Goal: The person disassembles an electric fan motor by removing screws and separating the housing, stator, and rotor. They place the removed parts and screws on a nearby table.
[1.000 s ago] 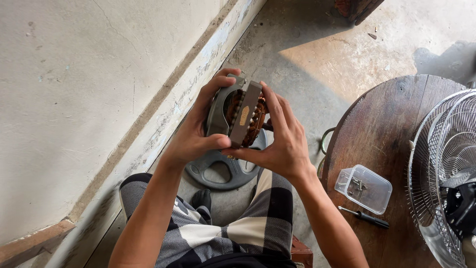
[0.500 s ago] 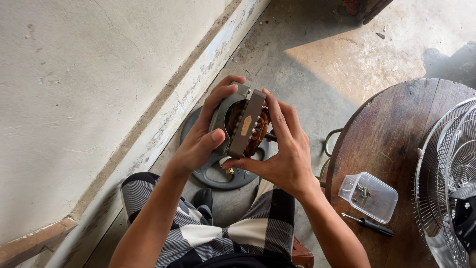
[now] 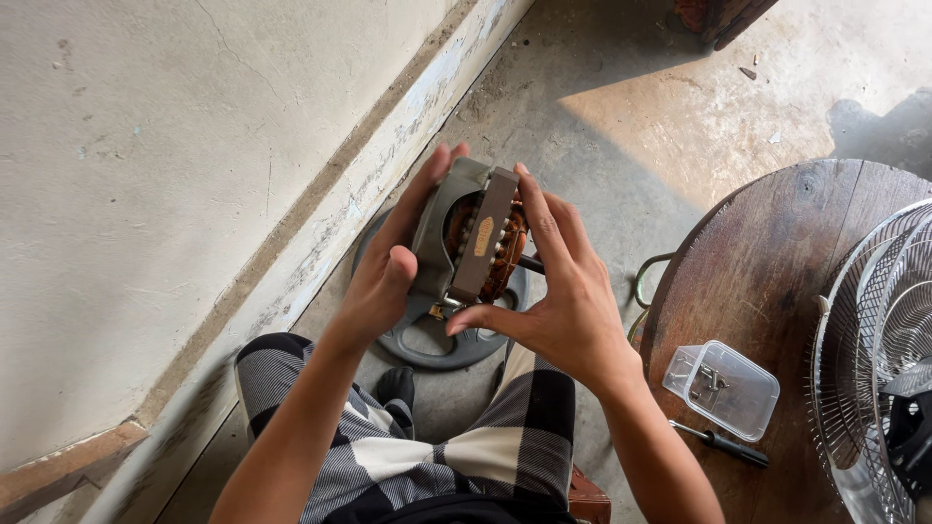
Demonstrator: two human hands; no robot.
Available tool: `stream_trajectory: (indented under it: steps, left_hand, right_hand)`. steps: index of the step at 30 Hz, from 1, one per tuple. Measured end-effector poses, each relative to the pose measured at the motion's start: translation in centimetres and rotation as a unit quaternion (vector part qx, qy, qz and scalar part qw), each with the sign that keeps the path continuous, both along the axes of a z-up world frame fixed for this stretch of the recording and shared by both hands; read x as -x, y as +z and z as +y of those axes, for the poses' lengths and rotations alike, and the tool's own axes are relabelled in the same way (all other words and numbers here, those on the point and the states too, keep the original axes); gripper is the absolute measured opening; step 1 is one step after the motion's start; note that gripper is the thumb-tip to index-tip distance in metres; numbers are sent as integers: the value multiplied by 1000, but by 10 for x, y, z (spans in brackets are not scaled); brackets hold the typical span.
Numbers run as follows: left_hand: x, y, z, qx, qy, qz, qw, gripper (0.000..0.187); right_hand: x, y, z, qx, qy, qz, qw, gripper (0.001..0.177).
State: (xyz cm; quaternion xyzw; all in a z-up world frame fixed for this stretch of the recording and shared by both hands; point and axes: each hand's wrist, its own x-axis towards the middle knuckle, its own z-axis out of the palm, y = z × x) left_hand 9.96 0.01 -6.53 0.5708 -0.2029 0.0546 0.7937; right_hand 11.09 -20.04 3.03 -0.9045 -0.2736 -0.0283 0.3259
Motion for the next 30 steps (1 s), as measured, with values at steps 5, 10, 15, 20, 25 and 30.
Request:
stream_trajectory:
  steps: [5,10,15,20,25,30]
  left_hand:
    - [24,-8,-8,-25,101,59,993,67]
    - [30,-6,-6,20,128,85,988,48]
    - [32,1,2,57,99,90,989,41]
    - [32,3,7,74,78,114,988,42]
    - [29,2,14,69,48,123,989,45]
    - [23,6,26,59,3,134,989,53]
  right_hand:
    - [5,-6,-15,-24,4,11,1000,127]
    - [13,-11,-32,-8,-10,-12,1000,95]
    - [31,-13,-35,41,-77,-14,996,28]
    - [27,-19,-21,-28,-94,-9,995,21]
    - [27,-19,-21,-52,-86,-5,995,20]
    - [21,-20,-26,-32,-149,127,980,25]
